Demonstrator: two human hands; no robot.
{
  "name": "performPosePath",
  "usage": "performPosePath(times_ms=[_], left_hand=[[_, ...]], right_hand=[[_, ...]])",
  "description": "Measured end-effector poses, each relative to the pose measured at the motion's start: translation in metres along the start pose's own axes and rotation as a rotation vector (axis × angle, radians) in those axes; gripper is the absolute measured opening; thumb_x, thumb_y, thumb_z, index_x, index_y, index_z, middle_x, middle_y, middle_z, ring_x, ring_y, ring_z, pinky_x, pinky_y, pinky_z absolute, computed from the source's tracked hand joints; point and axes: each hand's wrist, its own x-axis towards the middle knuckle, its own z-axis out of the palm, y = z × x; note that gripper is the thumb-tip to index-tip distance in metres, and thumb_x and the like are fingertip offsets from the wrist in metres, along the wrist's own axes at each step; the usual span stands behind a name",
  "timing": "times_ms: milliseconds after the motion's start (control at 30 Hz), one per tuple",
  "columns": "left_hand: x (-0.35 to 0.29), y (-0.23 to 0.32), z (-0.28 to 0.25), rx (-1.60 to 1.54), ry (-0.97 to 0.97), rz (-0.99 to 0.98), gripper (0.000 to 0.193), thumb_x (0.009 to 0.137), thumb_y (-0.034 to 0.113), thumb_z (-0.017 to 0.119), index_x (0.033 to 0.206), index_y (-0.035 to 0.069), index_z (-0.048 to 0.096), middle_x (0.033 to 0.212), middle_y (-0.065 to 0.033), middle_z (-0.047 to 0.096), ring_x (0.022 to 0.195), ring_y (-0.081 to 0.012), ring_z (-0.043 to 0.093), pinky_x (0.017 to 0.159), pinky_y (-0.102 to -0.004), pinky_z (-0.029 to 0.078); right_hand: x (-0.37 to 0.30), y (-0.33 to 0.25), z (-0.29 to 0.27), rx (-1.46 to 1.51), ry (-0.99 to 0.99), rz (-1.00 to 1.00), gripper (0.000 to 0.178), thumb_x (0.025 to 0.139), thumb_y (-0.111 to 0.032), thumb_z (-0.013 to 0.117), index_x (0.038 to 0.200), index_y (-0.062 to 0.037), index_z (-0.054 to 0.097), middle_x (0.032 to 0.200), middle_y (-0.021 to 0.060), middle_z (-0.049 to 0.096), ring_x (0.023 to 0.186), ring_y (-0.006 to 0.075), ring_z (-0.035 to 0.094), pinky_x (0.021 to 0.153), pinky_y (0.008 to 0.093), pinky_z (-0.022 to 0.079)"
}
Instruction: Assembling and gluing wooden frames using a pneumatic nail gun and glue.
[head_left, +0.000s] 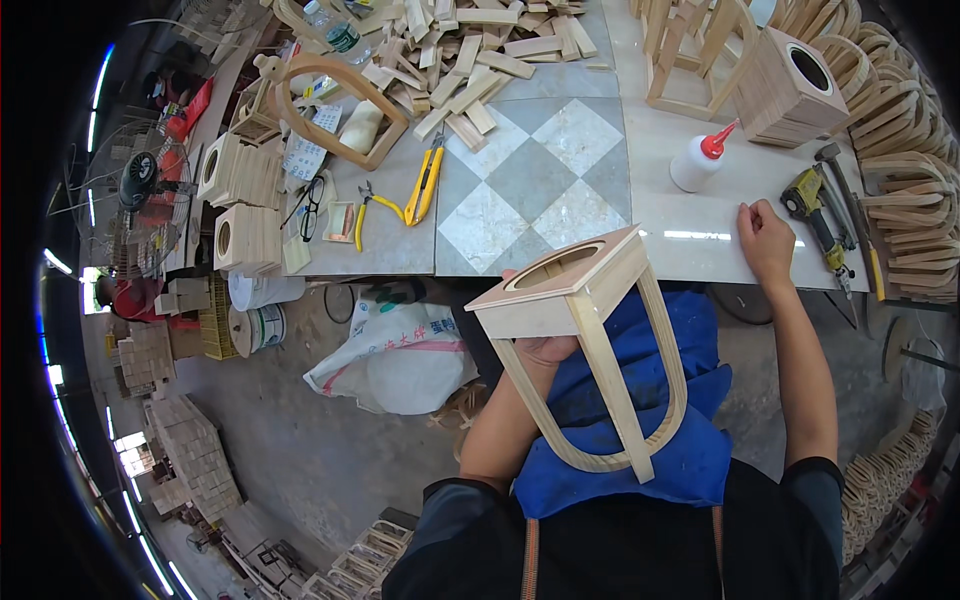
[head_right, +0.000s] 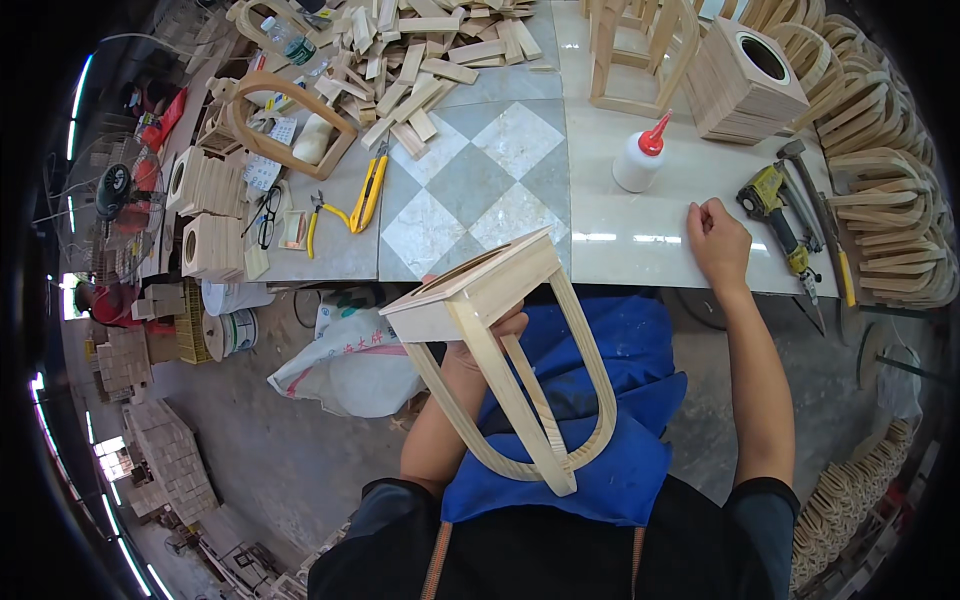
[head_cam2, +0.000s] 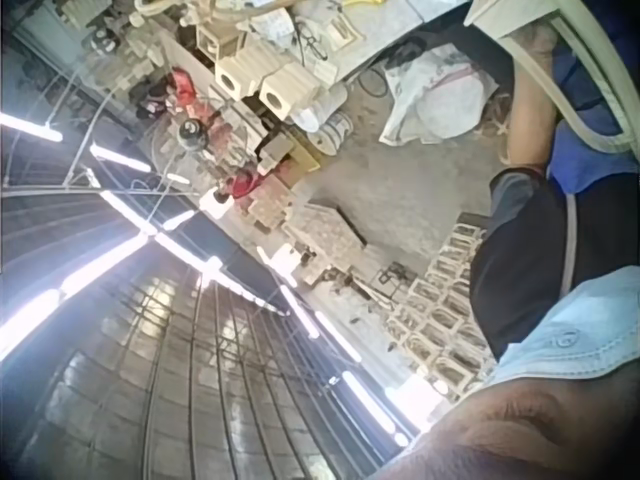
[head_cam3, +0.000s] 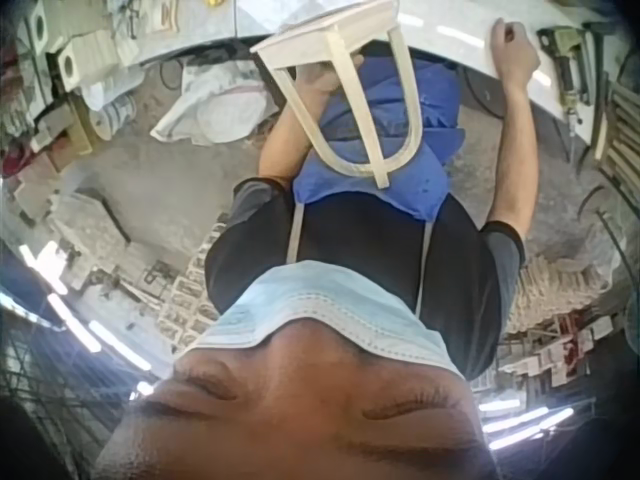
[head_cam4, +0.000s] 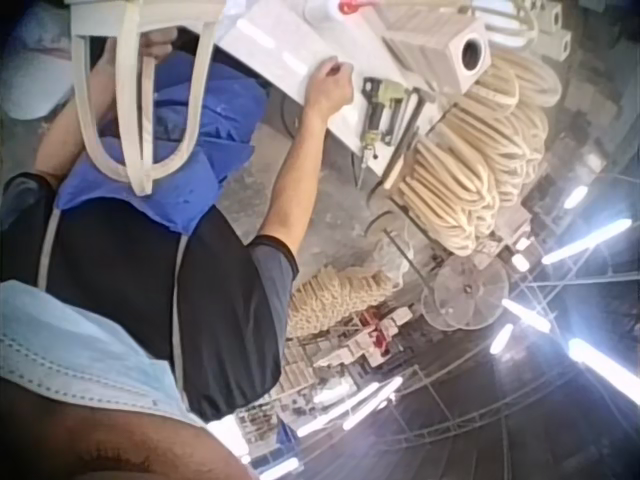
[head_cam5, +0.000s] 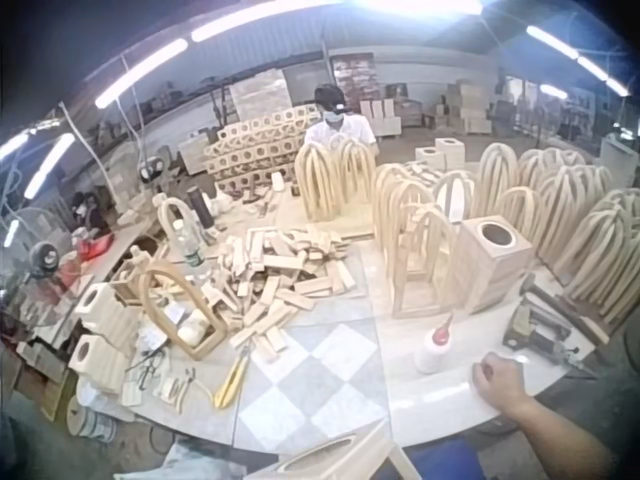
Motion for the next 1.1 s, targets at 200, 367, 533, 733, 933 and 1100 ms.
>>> performPosePath(times_ms=[200,367,533,733,933,1100], left_hand=[[0.004,-0.013,0.02,0.157,0.122,0.012,0.075,0.094,0.066,0.07,0.13,0.001,0.067,0.11,-0.0148,0.073,0.085,-0.0221,0.064,0.082,-0.0357,0.048],[-0.034,-0.038,0.022,0.238,0.326,0.103,0.063,0.099,0.062,0.066,0.126,0.006,0.07,0.092,-0.0101,0.073,0.064,-0.0139,0.054,0.06,-0.0295,0.039],[-0.06,-0.103,0.028,0.521,0.156,-0.05,0.03,0.11,0.035,0.061,0.129,0.012,0.065,0.078,-0.0017,0.056,0.065,-0.0138,0.051,0.062,-0.03,0.043],[-0.108,-0.085,0.058,0.6,0.45,0.257,0.023,0.109,0.03,0.064,0.11,0.008,0.06,0.063,0.0019,0.045,0.048,-0.0076,0.038,0.044,-0.0226,0.033],[-0.207,-0.039,0.122,0.543,0.888,1.169,0.014,0.108,0.021,0.062,0.112,0.008,0.064,0.064,0.0021,0.048,0.049,-0.0118,0.043,0.045,-0.0275,0.038],[-0.357,0.01,0.098,0.821,0.922,1.718,0.016,0.106,0.018,0.057,0.114,0.005,0.061,0.069,0.0006,0.049,0.055,-0.0106,0.046,0.052,-0.0269,0.041]], right_hand=[[0.001,0.006,-0.001,0.003,-0.002,0.005,0.025,0.1,-0.025,0.069,0.086,-0.006,0.063,0.066,0.0062,0.062,0.055,0.0258,0.056,0.057,0.0384,0.046],[0.001,0.007,0.01,0.037,-0.003,-0.091,0.025,0.1,-0.027,0.069,0.087,-0.0064,0.063,0.068,0.0078,0.064,0.057,0.029,0.058,0.059,0.0409,0.047],[0.0,0.051,0.026,0.009,-0.009,-0.117,0.029,0.102,-0.033,0.066,0.09,-0.0068,0.065,0.073,0.0086,0.068,0.061,0.0296,0.06,0.062,0.0425,0.049],[0.002,0.044,0.022,0.007,-0.046,-0.129,0.037,0.106,-0.04,0.061,0.092,-0.0063,0.066,0.075,0.0053,0.066,0.065,0.0233,0.059,0.064,0.039,0.049],[0.0,0.033,0.014,-0.058,-0.078,-0.123,0.04,0.107,-0.043,0.058,0.094,-0.0065,0.066,0.076,0.0039,0.065,0.067,0.0219,0.059,0.067,0.0363,0.05],[0.004,0.037,0.015,-0.073,-0.076,-0.16,0.042,0.107,-0.046,0.055,0.096,-0.0072,0.067,0.081,0.0048,0.068,0.072,0.0234,0.061,0.071,0.0372,0.051]])
